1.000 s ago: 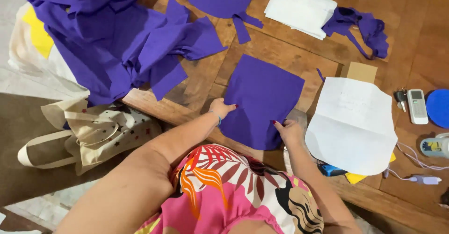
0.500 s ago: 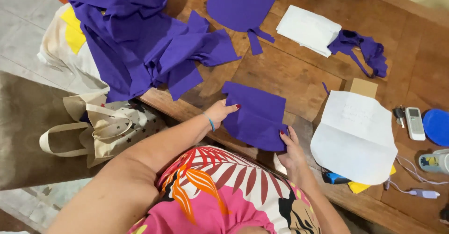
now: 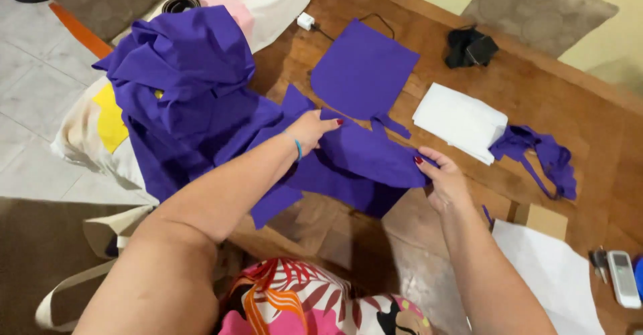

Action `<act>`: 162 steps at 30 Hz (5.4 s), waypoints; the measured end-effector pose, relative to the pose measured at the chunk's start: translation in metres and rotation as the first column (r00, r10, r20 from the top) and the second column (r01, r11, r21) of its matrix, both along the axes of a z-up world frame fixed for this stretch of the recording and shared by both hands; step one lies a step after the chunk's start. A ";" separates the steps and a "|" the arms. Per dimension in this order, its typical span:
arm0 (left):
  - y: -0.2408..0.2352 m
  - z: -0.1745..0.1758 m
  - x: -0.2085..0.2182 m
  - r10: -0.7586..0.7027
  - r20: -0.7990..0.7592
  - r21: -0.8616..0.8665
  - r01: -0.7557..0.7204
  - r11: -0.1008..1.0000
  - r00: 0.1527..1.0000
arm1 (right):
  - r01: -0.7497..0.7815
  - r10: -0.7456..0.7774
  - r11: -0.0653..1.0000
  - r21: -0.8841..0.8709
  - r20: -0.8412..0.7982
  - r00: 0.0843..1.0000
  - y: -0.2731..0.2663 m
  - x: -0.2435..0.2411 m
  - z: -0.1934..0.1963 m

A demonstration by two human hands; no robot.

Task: Cutting out a pattern for a footwear component from purple fabric using an electric rotary cutter and a paper template.

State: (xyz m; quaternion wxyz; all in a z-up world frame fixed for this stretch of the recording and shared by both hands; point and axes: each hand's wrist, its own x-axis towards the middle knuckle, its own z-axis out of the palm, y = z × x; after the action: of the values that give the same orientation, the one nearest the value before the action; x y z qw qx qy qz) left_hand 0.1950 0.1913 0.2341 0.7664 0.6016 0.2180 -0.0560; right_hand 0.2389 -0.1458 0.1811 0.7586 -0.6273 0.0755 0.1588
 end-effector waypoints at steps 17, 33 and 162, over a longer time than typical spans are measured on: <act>0.173 -0.101 0.306 0.021 0.293 0.459 -0.160 0.874 0.956 | 0.117 0.037 0.940 -0.321 0.436 0.899 0.182 0.247 -0.044; 0.181 -0.271 0.285 0.149 -0.156 0.718 0.008 0.696 0.977 | -0.020 0.122 0.750 -0.661 0.109 0.987 0.187 0.213 -0.178; -0.160 -0.192 -0.178 -0.784 -0.133 0.985 -0.004 -0.171 0.606 | -0.045 0.165 0.662 -0.748 0.086 0.983 -0.155 -0.114 -0.145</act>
State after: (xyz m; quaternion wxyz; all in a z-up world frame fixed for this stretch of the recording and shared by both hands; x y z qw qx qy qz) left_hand 0.0169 0.0317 0.0416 0.0725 0.9625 -0.2598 0.0307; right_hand 0.1244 -0.3009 0.0359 0.4302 -0.8949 0.0414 0.1115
